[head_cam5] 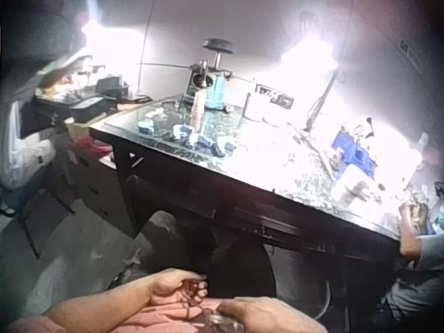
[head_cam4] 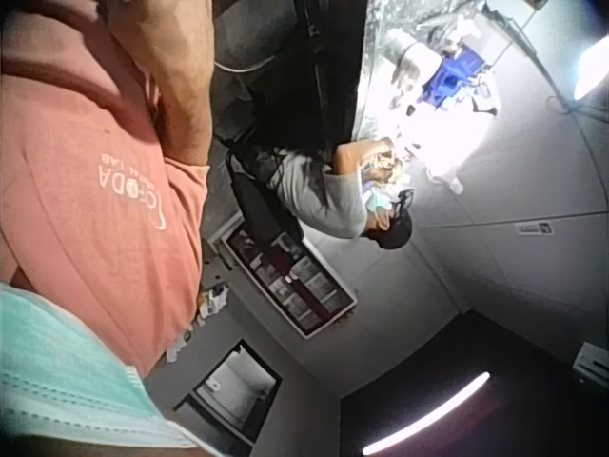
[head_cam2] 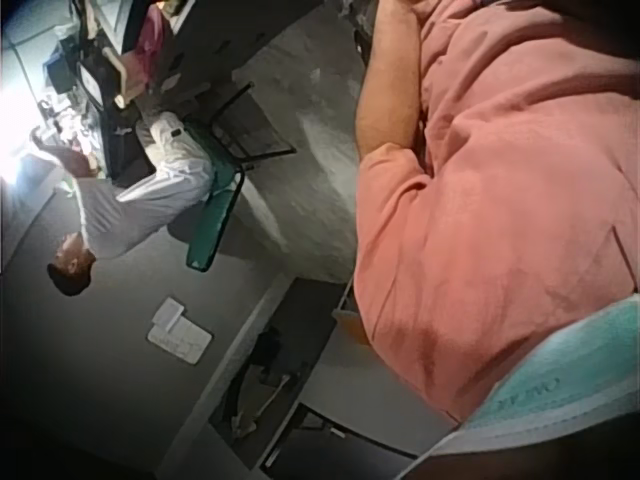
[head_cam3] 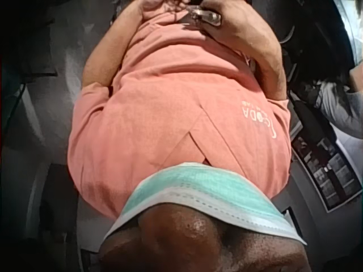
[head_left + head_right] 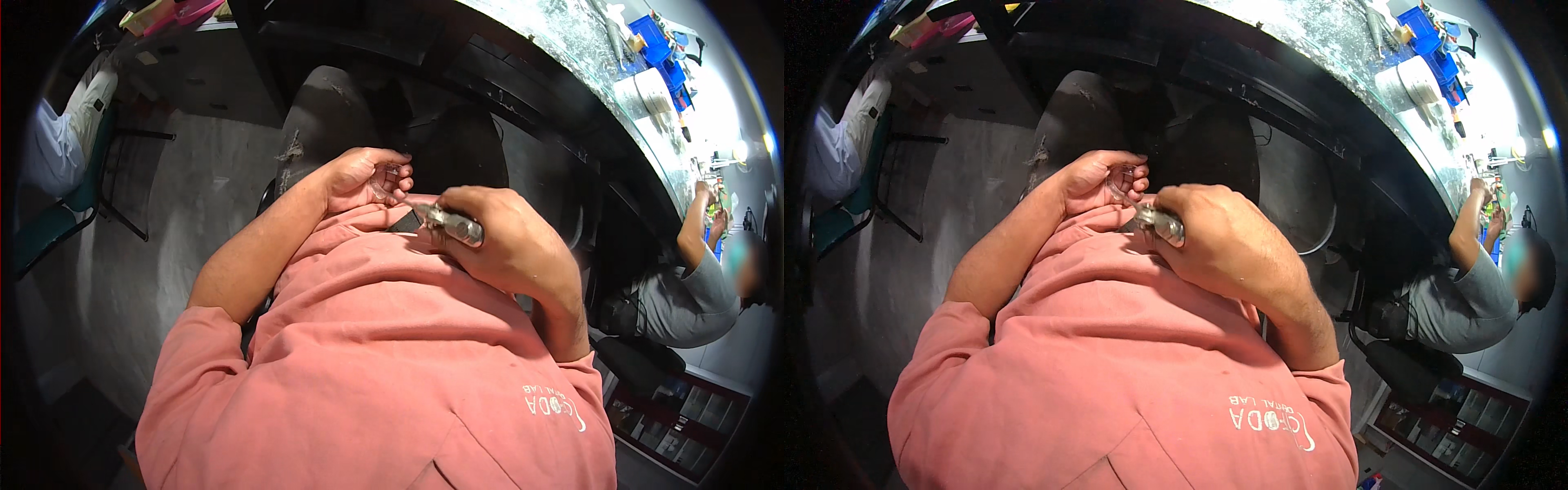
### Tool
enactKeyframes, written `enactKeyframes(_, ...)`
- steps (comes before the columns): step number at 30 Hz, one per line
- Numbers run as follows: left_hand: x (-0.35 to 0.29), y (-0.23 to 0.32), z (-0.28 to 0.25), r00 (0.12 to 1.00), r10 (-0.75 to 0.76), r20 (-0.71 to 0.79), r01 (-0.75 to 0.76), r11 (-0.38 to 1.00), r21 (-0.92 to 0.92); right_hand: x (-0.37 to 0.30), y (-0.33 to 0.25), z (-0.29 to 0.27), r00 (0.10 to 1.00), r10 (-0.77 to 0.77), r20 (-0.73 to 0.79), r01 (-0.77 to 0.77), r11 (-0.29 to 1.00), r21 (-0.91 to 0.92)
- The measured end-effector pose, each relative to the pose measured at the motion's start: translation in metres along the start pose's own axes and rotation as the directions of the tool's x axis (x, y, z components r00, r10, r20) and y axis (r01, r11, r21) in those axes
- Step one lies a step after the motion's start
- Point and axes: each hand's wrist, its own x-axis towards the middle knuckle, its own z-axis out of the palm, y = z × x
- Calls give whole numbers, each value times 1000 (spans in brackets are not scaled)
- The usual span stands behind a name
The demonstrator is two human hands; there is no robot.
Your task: Inspecting and cleaning dental aligners and frameworks using air tools and manual inspection.
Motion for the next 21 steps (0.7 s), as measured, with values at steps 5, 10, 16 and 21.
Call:
enactKeyframes(5, 0, 0, 0, 1000, -22, 0, 22, 1000, -11, -1, -1, -1, 1000, 5, -24, -4, 1000, 22)
enactKeyframes(10, -1, 0, 1, 1000, -6, -5, 6, 1000, 5, 1, 1, 2, 999, -23, -48, 24, 999, 21)
enactKeyframes(16, 0, -2, 0, 1000, -9, 29, 9, 1000, 6, 1, 2, 1, 999, -23, -31, 22, 1000, -20)
enactKeyframes(21, 1, 0, -1, 1000, -16, 19, 16, 1000, 12, 0, 0, -4, 998, 20, 53, -18, 999, -41)
